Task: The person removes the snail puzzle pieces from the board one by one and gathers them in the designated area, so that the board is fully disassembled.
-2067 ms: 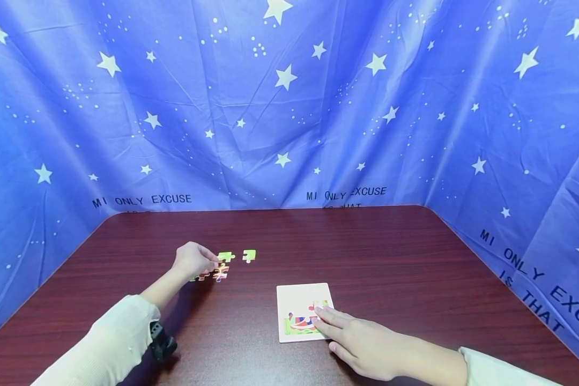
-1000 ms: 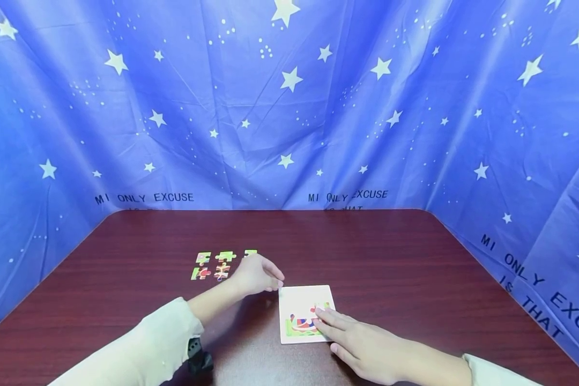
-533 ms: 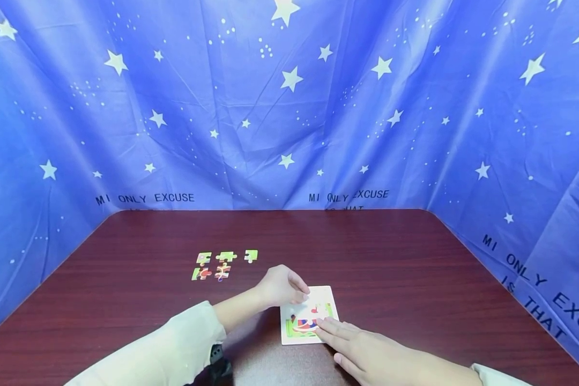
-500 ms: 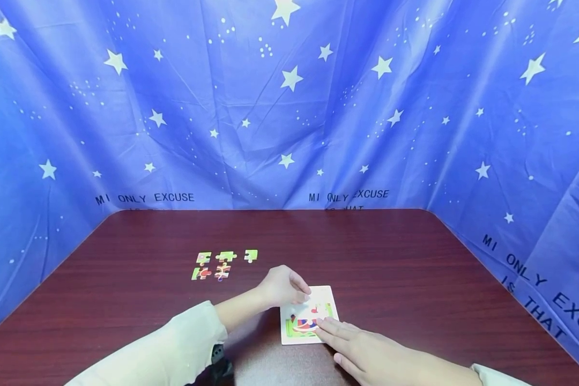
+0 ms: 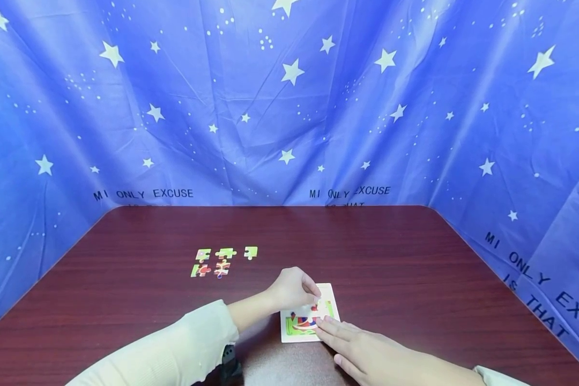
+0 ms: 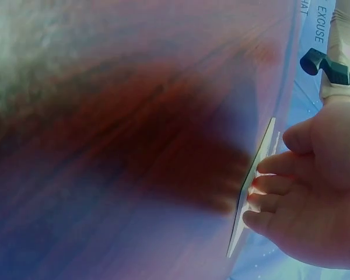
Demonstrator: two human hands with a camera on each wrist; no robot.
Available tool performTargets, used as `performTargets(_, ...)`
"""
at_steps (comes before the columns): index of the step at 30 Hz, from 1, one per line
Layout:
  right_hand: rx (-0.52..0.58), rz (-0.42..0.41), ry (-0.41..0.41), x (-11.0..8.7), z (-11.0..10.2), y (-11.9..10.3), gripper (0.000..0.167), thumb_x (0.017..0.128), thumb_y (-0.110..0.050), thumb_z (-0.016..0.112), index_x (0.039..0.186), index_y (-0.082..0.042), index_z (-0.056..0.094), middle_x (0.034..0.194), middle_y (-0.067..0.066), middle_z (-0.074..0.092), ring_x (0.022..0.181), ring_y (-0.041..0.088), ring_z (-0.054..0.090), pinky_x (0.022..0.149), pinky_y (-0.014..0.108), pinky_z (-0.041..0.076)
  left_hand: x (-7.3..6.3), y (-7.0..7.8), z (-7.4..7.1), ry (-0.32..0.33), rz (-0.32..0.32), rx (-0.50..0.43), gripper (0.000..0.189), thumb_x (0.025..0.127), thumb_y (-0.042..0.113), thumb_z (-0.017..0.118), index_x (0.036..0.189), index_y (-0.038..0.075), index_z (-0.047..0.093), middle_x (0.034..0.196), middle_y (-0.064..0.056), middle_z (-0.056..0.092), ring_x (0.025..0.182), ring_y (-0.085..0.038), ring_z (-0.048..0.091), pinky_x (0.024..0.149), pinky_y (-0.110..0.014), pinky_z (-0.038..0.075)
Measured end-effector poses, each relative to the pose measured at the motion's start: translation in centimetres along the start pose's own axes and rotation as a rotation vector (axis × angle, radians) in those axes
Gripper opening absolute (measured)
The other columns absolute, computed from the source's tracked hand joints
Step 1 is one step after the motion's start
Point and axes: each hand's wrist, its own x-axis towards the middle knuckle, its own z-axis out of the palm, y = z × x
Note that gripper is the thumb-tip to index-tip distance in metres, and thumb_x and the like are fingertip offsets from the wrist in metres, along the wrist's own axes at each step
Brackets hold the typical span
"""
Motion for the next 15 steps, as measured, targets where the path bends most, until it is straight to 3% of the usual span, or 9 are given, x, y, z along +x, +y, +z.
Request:
performTargets(9, 0.041, -0.032, -0.023, -0.01, -0.67, 0.18, 0.045, 0.104, -0.026, 0.037, 0.145, -0.006, 0.041, 0.146, 0.011, 0.049, 0.132, 0.024, 0.051, 0.1, 0.035, 0.052, -0.26, 0.64, 0.41, 0.0, 0.096, 0.148, 0.006, 0.081, 0.002, 0.071, 0.082, 0.003, 0.077, 0.082, -0.006, 0.076, 0.069, -0.003, 0.059, 0.058, -0.013, 0.048)
performTargets(15, 0.146, 0.02, -0.066, 0.11, -1.0, -0.05, 0.045, 0.105, -0.025, 0.037, 0.146, -0.008, 0.04, 0.15, 0.011, 0.045, 0.136, 0.025, 0.047, 0.103, 0.035, 0.049, -0.39, 0.94, 0.69, 0.001, 0.085, 0.155, 0.008, 0.079, 0.002, 0.073, 0.072, 0.005, 0.071, 0.068, -0.001, 0.069, 0.061, -0.002, 0.05, 0.053, -0.013, 0.045)
